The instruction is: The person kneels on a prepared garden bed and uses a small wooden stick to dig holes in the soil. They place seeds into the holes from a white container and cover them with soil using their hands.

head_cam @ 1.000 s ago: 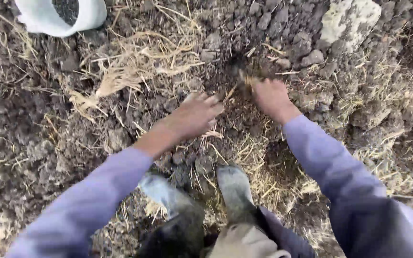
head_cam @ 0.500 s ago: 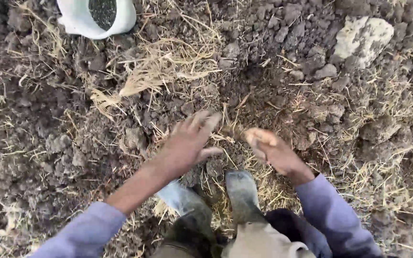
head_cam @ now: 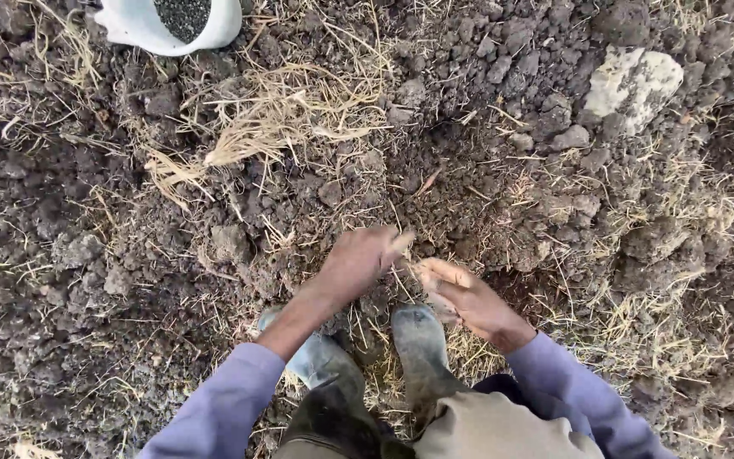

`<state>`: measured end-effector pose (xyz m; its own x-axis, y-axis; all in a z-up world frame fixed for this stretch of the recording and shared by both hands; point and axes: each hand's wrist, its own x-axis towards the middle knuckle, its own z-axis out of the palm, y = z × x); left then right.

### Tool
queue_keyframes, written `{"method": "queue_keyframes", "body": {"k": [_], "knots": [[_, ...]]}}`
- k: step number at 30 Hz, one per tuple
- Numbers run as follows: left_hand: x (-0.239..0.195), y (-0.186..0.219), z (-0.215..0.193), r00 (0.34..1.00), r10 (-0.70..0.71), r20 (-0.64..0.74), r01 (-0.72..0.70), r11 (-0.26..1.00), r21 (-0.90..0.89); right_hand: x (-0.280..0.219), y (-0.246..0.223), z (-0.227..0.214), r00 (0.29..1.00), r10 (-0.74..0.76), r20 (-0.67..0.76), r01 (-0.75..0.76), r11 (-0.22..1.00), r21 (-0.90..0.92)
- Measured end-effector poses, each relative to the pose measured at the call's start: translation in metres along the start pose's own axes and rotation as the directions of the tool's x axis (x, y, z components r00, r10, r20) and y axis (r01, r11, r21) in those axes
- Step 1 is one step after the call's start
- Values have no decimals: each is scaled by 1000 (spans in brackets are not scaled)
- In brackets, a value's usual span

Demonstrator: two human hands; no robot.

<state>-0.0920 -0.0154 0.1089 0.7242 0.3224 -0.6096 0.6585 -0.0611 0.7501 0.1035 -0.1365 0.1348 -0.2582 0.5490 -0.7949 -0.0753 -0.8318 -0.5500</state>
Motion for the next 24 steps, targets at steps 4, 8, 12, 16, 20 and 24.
{"method": "queue_keyframes", "body": {"k": [4,8,12,16,20,24], "knots": [[18,-32,15,964,-261,-51,250,956,-155,5,-5,-26,999,-41,-6,39,981,-191],[-2,-5,8,981,-178,-75,161,969,-188,4,-23,-58,991,-93,-91,49,915,-400],[-27,19,-6,986,-148,-77,120,949,-292,15,-57,-46,996,-83,-30,62,897,-438],[-54,21,-16,957,-187,-223,72,894,-442,33,-77,-20,997,-35,74,66,875,-480],[-76,-9,-4,869,-263,-420,-168,640,-749,41,-116,33,989,92,112,-1,775,-632],[-105,-40,10,663,-299,-686,-507,495,-706,57,-149,79,972,234,7,-87,388,-917]]}}
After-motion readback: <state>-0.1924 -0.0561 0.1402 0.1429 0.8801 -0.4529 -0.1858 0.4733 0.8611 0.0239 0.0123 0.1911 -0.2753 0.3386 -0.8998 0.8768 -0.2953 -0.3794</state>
